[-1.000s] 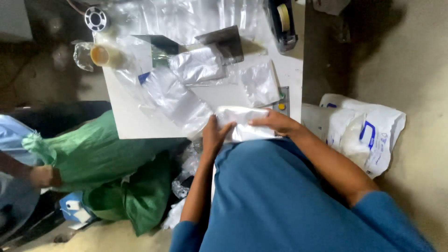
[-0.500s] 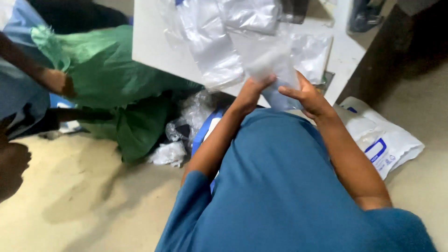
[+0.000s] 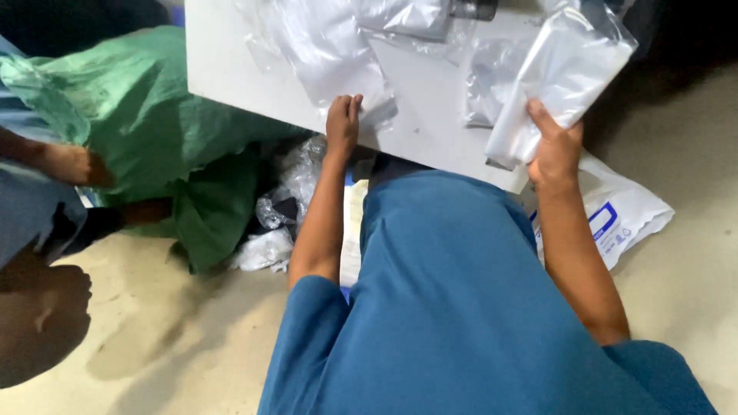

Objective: Sorting and organizing clear plastic bags on a workstation table

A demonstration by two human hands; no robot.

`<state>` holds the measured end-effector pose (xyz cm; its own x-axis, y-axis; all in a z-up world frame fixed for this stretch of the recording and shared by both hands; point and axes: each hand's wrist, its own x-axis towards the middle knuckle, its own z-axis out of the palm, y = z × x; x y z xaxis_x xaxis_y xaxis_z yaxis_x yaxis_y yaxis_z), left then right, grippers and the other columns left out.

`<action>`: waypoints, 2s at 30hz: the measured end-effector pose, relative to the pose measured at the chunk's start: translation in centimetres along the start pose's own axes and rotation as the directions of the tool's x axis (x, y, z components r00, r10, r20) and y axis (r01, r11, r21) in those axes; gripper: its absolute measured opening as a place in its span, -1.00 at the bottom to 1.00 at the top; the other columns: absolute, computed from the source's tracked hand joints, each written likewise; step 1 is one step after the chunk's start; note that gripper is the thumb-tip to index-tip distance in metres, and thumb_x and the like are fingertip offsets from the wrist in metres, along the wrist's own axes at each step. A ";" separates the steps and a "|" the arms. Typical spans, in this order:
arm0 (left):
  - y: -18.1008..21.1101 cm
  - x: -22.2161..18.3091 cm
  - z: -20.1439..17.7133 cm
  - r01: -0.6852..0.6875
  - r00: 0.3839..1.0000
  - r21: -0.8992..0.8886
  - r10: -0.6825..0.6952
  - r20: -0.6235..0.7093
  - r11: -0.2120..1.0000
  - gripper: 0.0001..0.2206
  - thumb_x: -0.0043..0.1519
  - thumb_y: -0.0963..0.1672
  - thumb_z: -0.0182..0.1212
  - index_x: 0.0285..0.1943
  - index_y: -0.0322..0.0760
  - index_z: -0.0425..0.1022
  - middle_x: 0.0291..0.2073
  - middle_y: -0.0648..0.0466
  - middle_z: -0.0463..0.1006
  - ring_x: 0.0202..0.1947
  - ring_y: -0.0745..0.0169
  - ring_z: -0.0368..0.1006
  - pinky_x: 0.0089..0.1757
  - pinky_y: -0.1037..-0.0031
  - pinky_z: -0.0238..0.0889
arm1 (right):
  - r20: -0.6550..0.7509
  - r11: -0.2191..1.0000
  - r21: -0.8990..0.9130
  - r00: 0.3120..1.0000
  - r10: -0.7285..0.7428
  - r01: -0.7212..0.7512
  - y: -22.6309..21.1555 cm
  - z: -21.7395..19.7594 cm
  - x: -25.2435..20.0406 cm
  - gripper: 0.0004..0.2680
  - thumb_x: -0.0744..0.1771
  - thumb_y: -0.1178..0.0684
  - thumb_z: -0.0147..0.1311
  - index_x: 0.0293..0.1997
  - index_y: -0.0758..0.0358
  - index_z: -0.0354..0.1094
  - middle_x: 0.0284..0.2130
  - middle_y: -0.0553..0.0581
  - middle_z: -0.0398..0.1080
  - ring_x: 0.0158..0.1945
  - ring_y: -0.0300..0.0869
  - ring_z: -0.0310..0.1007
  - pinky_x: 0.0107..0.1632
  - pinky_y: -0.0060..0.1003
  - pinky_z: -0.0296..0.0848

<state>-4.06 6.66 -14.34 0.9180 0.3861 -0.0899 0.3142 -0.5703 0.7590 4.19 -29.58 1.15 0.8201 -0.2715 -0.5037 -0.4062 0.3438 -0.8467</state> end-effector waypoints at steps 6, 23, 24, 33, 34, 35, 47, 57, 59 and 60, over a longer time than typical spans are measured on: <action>1.6 -1.2 -0.5 -0.419 0.907 0.207 0.417 0.053 0.884 -0.69 0.30 -0.04 0.34 0.17 -0.17 0.51 -0.24 -0.04 0.59 -0.29 -0.10 0.57 -0.18 0.19 0.42 | -0.041 0.998 -0.029 0.998 -0.053 0.051 -1.8 0.4 -2.0 -0.67 0.29 0.27 0.49 0.11 0.28 0.41 -0.14 0.17 0.54 0.00 -0.10 0.63 0.06 -0.05 0.67; 1.3 -1.9 3.4 -0.004 0.987 0.047 -0.003 0.161 0.999 -0.87 0.14 -0.09 0.44 -0.21 -0.08 0.60 -0.30 0.07 0.50 -0.32 -0.05 0.52 -0.20 0.16 0.41 | 0.074 0.975 -0.194 0.992 -0.099 0.112 1.3 1.5 -3.6 -0.61 0.32 0.19 0.51 0.16 0.32 0.28 -0.13 0.16 0.43 0.03 -0.12 0.47 0.08 0.03 0.52; 1.2 -1.6 3.5 -0.015 0.987 0.043 0.008 0.159 0.999 -0.87 0.14 -0.09 0.44 -0.21 -0.08 0.60 -0.30 0.07 0.50 -0.32 -0.05 0.52 -0.20 0.16 0.41 | 0.072 0.974 -0.189 0.991 -0.110 0.122 0.9 1.3 -3.4 -0.61 0.32 0.19 0.51 0.16 0.32 0.28 -0.13 0.16 0.43 0.03 -0.12 0.47 0.08 0.03 0.52; 1.3 -1.7 2.6 0.114 0.993 0.080 -0.112 -0.032 0.990 -0.70 0.08 -0.04 0.51 -0.16 -0.14 0.48 -0.29 0.03 0.46 -0.25 -0.12 0.52 -0.13 0.17 0.40 | 0.019 0.981 -0.192 0.999 -0.030 0.033 2.2 -0.4 -2.8 -0.54 0.29 0.14 0.57 0.15 0.30 0.22 -0.15 0.14 0.42 0.02 -0.08 0.51 0.08 0.00 0.53; 0.2 -1.4 3.3 0.140 0.989 0.050 -0.137 -0.048 0.989 -0.76 0.14 -0.02 0.45 -0.19 -0.14 0.51 -0.31 0.02 0.47 -0.25 -0.15 0.52 -0.12 0.15 0.39 | 0.036 0.981 -0.182 0.998 -0.055 0.061 1.7 0.3 -3.4 -0.56 0.29 0.17 0.55 0.15 0.32 0.24 -0.15 0.15 0.41 0.01 -0.09 0.51 0.07 -0.01 0.53; -0.9 -1.4 4.0 0.168 0.984 0.021 -0.166 -0.062 0.986 -0.80 0.19 -0.01 0.39 -0.22 -0.13 0.54 -0.33 0.00 0.48 -0.24 -0.17 0.52 -0.11 0.13 0.39 | 0.052 0.981 -0.174 0.996 -0.078 0.086 1.1 0.9 -4.0 -0.58 0.29 0.20 0.53 0.15 0.35 0.26 -0.16 0.17 0.40 0.01 -0.10 0.50 0.07 -0.02 0.54; 6.4 -0.8 -0.3 -0.129 0.969 0.123 0.151 -0.198 0.984 -0.86 0.32 -0.04 0.27 -0.21 -0.12 0.56 -0.51 0.05 0.60 -0.43 -0.05 0.59 -0.31 0.30 0.43 | 0.094 0.981 -0.167 0.992 -0.080 0.095 1.8 -0.2 -3.6 -0.60 0.33 0.19 0.47 0.19 0.35 0.26 -0.11 0.19 0.41 0.06 -0.07 0.48 0.11 0.04 0.49; 6.3 1.5 -3.2 0.348 0.917 -0.119 -0.364 -0.165 0.930 -0.84 0.10 -0.02 0.45 -0.28 -0.10 0.67 -0.55 0.13 0.69 -0.49 0.30 0.67 -0.29 0.48 0.43 | 0.093 0.983 -0.156 0.992 -0.081 0.095 2.6 1.2 -3.5 -0.63 0.29 0.19 0.48 0.12 0.34 0.32 -0.18 0.14 0.43 -0.03 -0.17 0.48 0.01 -0.10 0.52; 5.5 1.6 -3.4 0.438 0.894 -0.003 -0.436 -0.104 0.899 -0.76 -0.02 0.09 0.53 -0.38 0.04 0.69 -0.59 0.18 0.65 -0.38 0.06 0.65 -0.25 0.39 0.42 | 0.067 0.987 -0.152 0.996 -0.051 0.061 3.1 1.1 -3.4 -0.62 0.27 0.17 0.51 0.11 0.35 0.34 -0.18 0.15 0.46 -0.08 -0.20 0.49 -0.03 -0.13 0.54; 5.5 1.6 -3.1 0.421 0.902 -0.007 -0.420 -0.099 0.907 -0.76 -0.02 0.09 0.53 -0.38 0.04 0.69 -0.59 0.18 0.65 -0.38 0.06 0.65 -0.25 0.39 0.42 | 0.059 0.987 -0.143 0.996 -0.068 0.076 2.5 1.5 -3.6 -0.62 0.27 0.17 0.51 0.11 0.35 0.34 -0.18 0.15 0.46 -0.08 -0.20 0.49 -0.03 -0.13 0.54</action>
<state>-1.56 6.37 -8.30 0.6726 0.6595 -0.3357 0.6699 -0.3499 0.6548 0.80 -26.35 1.07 0.8681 -0.2405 -0.4342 -0.3965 0.1902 -0.8981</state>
